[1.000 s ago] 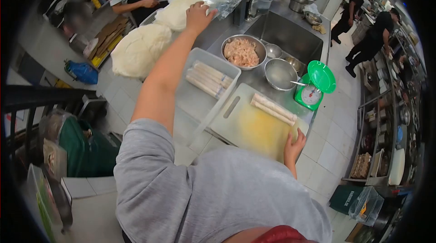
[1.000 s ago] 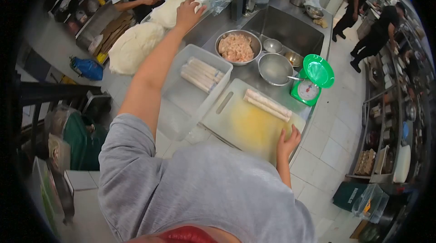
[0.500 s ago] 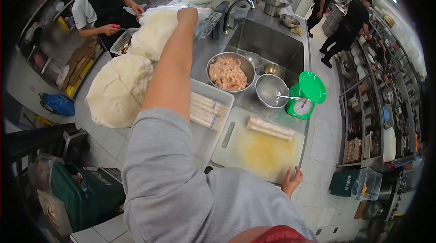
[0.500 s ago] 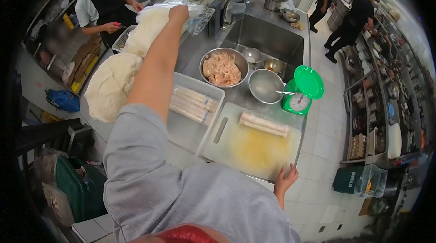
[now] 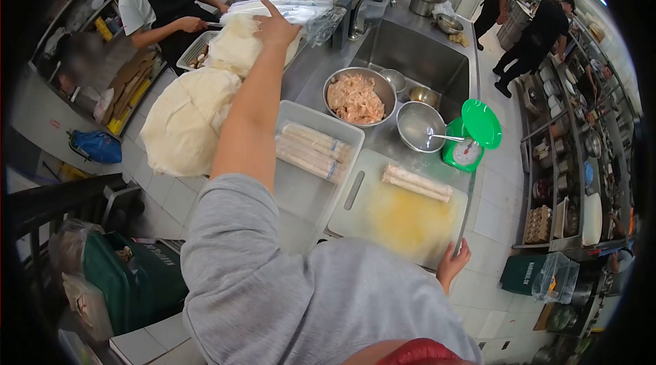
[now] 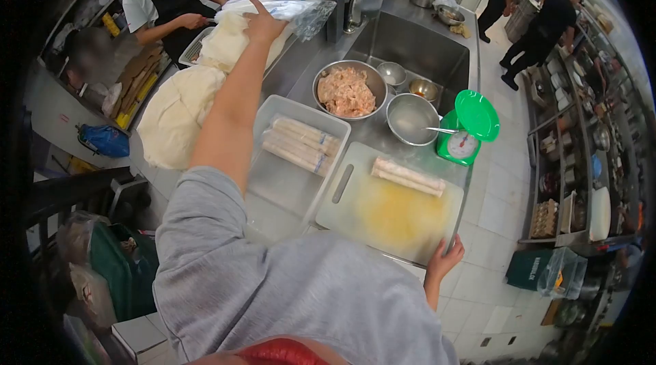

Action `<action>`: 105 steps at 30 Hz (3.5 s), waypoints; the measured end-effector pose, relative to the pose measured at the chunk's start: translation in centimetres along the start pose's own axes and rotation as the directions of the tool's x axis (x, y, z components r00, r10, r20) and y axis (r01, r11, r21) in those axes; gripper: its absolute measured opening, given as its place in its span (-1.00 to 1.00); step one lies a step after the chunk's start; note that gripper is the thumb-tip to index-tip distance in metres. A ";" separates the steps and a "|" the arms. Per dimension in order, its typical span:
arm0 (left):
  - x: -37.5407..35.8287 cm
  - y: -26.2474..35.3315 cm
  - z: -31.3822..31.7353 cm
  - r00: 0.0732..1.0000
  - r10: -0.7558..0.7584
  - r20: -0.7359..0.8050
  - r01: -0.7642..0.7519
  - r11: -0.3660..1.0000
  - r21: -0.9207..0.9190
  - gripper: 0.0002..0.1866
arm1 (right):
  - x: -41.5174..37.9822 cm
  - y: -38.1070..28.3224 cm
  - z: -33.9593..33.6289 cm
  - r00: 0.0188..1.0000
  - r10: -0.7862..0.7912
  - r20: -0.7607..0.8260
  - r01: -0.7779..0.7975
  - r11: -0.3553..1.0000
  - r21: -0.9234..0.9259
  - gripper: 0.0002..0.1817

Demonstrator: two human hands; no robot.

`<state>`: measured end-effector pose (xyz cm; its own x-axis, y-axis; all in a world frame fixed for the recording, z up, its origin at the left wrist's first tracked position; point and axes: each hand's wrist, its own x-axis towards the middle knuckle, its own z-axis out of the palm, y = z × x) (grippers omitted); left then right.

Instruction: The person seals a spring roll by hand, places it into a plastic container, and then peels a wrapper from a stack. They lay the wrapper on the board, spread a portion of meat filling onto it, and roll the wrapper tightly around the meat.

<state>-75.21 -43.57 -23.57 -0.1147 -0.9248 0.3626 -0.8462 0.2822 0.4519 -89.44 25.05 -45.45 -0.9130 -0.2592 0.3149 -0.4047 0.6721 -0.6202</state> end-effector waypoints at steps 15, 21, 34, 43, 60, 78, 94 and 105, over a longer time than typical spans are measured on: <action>1.0 -3.3 -4.9 0.683 -0.590 0.430 0.262 0.748 0.610 -0.05 | 0.2 2.0 0.2 0.998 0.070 -0.009 -0.069 0.993 0.092 -0.52; 7.4 -2.1 -6.1 0.725 -0.527 0.444 0.087 0.709 0.700 -0.17 | 0.3 3.1 -1.0 0.994 0.085 -0.067 -0.079 0.994 0.077 -0.52; 9.1 2.2 -1.2 0.979 0.046 0.200 -0.116 0.928 0.355 -0.58 | -1.9 2.3 -4.1 0.987 0.138 -0.080 -0.140 0.990 -0.013 -0.55; 23.7 -0.6 -1.5 0.945 0.317 0.081 -0.326 0.892 0.314 -0.62 | -0.6 1.4 -3.4 0.996 0.071 -0.056 -0.072 0.997 -0.017 -0.55; 12.1 5.7 -17.6 0.897 0.433 0.088 -0.413 0.750 0.517 -0.68 | -1.7 0.5 -1.7 0.999 0.013 0.045 -0.015 0.999 0.036 -0.50; 11.4 4.0 -17.3 0.580 0.411 0.703 -0.771 -0.002 0.637 -0.55 | 4.2 -7.9 0.7 0.890 -0.448 0.085 0.449 0.894 0.011 -0.34; -12.9 -1.2 -25.9 0.883 0.284 -0.372 -0.273 0.958 0.083 -0.58 | 15.3 -8.3 10.6 0.438 -0.533 0.724 0.744 0.667 0.042 -0.41; -41.8 11.6 -11.8 0.890 0.404 0.209 -0.344 0.898 -0.274 -0.67 | 14.5 -6.0 5.1 0.514 -0.350 0.783 0.685 0.716 -0.130 -0.45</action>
<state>-74.10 1.37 -23.81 -0.5529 -0.7627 0.3355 -0.5780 0.6411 0.5049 -100.48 13.70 -40.81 -0.3680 -0.9115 -0.1837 -0.9091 0.3942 -0.1349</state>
